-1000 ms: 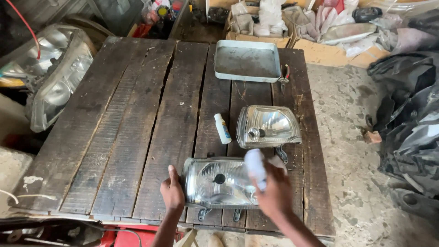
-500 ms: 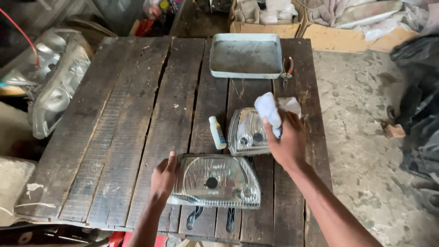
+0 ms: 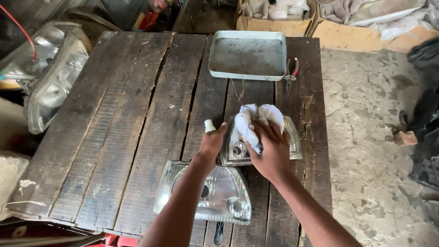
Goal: Cleaning and polishing automotive headlight assemblies using a cloth and cleaning solution on a wooden workbench.
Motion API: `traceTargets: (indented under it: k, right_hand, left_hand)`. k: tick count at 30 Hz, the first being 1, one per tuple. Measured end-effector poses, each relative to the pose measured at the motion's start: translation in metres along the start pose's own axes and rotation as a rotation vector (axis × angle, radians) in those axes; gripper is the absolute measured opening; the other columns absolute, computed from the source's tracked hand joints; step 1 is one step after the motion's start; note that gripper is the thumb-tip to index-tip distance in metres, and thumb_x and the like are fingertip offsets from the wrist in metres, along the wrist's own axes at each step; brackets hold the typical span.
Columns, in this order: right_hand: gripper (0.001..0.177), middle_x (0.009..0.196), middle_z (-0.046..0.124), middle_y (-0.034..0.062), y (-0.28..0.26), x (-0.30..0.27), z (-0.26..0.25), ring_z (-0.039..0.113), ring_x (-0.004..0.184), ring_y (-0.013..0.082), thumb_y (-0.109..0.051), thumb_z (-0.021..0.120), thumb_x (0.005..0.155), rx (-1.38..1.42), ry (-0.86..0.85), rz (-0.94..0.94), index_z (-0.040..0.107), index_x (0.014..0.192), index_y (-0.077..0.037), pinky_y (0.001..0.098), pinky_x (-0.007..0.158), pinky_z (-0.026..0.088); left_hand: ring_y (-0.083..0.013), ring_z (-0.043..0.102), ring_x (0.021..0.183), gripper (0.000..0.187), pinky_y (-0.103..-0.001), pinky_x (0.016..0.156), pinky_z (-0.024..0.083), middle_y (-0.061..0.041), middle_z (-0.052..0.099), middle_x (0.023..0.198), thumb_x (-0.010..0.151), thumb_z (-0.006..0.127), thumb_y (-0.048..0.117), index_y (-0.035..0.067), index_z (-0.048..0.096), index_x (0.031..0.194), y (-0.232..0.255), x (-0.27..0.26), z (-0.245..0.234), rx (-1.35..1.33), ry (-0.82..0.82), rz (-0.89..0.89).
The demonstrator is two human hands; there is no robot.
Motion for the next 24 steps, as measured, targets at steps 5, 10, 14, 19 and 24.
traceTargets:
  k: [5,10,14,19,24]
  right_hand:
    - [0.033,0.124,0.070,0.0030,0.000,-0.010,-0.003,0.059,0.119,0.0312,-0.027,0.073,0.090,-0.028,0.035,0.057,0.071,0.119,-0.012,0.0535,0.085,0.047]
    - [0.031,0.126,0.070,0.0049,0.004,-0.004,-0.004,0.058,0.121,0.0333,-0.018,0.073,0.089,0.101,0.039,0.107,0.071,0.118,-0.008,0.0537,0.083,0.046]
    - [0.033,0.128,0.067,0.0139,0.019,0.010,-0.004,0.058,0.123,0.0380,-0.021,0.063,0.096,0.273,-0.033,0.304,0.067,0.122,-0.002,0.0573,0.090,0.047]
    - [0.038,0.126,0.062,0.0220,0.061,0.016,-0.020,0.058,0.121,0.0428,-0.024,0.057,0.104,0.301,0.055,0.493,0.059,0.130,0.004,0.0587,0.090,0.051]
    - [0.038,0.128,0.066,0.0141,0.032,0.050,-0.016,0.051,0.130,0.0430,-0.010,0.071,0.088,-0.048,-0.059,0.102,0.066,0.125,-0.003,0.0621,0.097,0.041]
  left_hand:
    - [-0.0389,0.032,0.152,0.106,-0.050,0.124,0.027,-0.025,0.037,0.160,0.088,0.051,0.073,0.000,0.026,0.160,0.039,-0.073,0.011,-0.105,-0.086,-0.123]
    - [-0.0374,0.048,0.139,0.097,-0.047,0.114,0.036,-0.025,0.053,0.143,0.089,0.062,0.064,-0.003,0.036,0.155,0.032,-0.047,0.020,-0.205,-0.068,-0.060]
    - [-0.0267,0.070,0.080,0.058,-0.037,0.071,0.057,-0.014,0.069,0.080,0.086,0.075,0.059,0.001,0.076,0.092,0.041,-0.005,0.020,-0.205,-0.104,0.159]
    - [-0.0314,0.055,0.135,0.064,-0.046,0.110,0.046,-0.015,0.070,0.130,0.088,0.070,0.062,0.011,0.073,0.128,0.046,0.017,0.016,-0.172,-0.174,0.311]
    - [-0.0376,0.055,0.132,0.065,-0.049,0.113,0.043,-0.021,0.068,0.129,0.094,0.069,0.056,0.003,0.069,0.132,-0.005,0.089,0.017,-0.262,-0.245,0.314]
Point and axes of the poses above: each hand's wrist, its own x-axis towards the middle knuckle, its own z-axis out of the palm, y = z × x, the point moved 9 cm from there along x, towards the middle knuckle
